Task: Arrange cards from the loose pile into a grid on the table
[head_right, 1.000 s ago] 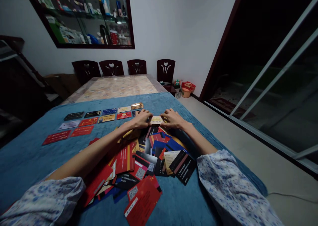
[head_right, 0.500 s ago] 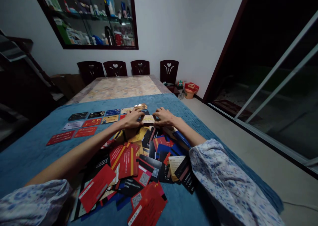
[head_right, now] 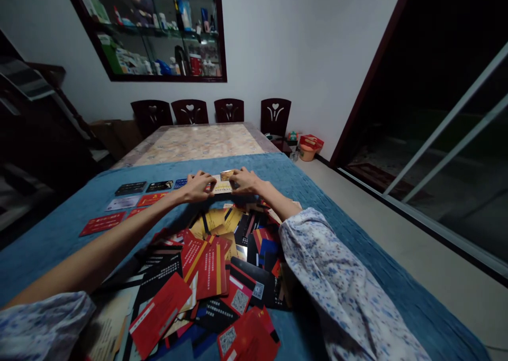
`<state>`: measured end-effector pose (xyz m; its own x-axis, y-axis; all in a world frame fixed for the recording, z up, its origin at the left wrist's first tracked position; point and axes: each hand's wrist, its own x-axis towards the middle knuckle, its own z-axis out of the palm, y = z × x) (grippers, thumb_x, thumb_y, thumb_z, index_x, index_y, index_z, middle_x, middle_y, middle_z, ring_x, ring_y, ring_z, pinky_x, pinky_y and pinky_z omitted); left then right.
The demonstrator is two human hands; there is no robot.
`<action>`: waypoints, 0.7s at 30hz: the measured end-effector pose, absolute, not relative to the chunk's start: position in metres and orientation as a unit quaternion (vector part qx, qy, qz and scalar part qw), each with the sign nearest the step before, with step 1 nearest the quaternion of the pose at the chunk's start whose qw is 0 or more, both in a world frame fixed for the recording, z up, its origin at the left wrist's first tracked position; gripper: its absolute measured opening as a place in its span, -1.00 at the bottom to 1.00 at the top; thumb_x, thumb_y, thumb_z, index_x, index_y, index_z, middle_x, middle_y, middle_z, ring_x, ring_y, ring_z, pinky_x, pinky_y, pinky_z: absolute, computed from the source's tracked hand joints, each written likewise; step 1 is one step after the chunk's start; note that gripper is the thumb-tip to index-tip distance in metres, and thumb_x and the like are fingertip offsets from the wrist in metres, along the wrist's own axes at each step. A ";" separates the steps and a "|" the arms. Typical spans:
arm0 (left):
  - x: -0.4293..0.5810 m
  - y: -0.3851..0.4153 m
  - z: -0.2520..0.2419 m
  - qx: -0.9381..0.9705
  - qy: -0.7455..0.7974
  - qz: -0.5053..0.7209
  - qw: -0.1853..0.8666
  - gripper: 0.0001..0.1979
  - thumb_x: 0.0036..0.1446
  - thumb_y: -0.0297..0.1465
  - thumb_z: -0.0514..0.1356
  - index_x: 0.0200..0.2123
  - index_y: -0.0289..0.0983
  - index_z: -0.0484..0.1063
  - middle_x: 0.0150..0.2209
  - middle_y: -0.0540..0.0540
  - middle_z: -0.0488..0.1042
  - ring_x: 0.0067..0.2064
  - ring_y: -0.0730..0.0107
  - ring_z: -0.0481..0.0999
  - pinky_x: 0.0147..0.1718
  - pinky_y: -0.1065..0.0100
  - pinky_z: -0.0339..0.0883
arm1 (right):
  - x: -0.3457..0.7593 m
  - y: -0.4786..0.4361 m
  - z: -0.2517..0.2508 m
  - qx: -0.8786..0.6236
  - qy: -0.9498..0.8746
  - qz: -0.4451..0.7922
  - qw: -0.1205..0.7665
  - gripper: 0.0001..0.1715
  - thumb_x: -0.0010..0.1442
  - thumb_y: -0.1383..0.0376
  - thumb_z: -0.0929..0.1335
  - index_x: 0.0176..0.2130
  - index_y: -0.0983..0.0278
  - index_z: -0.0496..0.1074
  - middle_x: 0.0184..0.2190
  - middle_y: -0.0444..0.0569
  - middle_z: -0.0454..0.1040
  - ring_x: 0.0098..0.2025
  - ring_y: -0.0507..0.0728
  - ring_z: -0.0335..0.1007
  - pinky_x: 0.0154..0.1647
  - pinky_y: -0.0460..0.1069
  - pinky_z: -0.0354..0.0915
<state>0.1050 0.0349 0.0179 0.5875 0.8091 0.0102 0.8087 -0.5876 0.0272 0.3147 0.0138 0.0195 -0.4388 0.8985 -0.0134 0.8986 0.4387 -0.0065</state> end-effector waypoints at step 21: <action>0.067 0.098 0.009 0.857 0.516 -0.009 0.017 -0.79 -0.03 -0.35 0.20 -0.27 -0.24 0.52 0.00 -0.26 0.47 0.15 -0.21 0.23 -0.04 -0.10 0.19 | 0.261 0.088 0.016 0.514 0.857 0.009 0.029 -0.61 0.14 0.19 0.37 -0.02 0.19 0.53 0.16 0.13 0.38 0.15 0.42 0.15 -0.05 0.18 0.24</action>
<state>0.0673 0.0978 0.0086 0.4681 0.8831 -0.0331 0.8837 -0.4677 0.0196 0.2607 0.0880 0.0160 -0.4703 0.8816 -0.0400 0.8806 0.4718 0.0446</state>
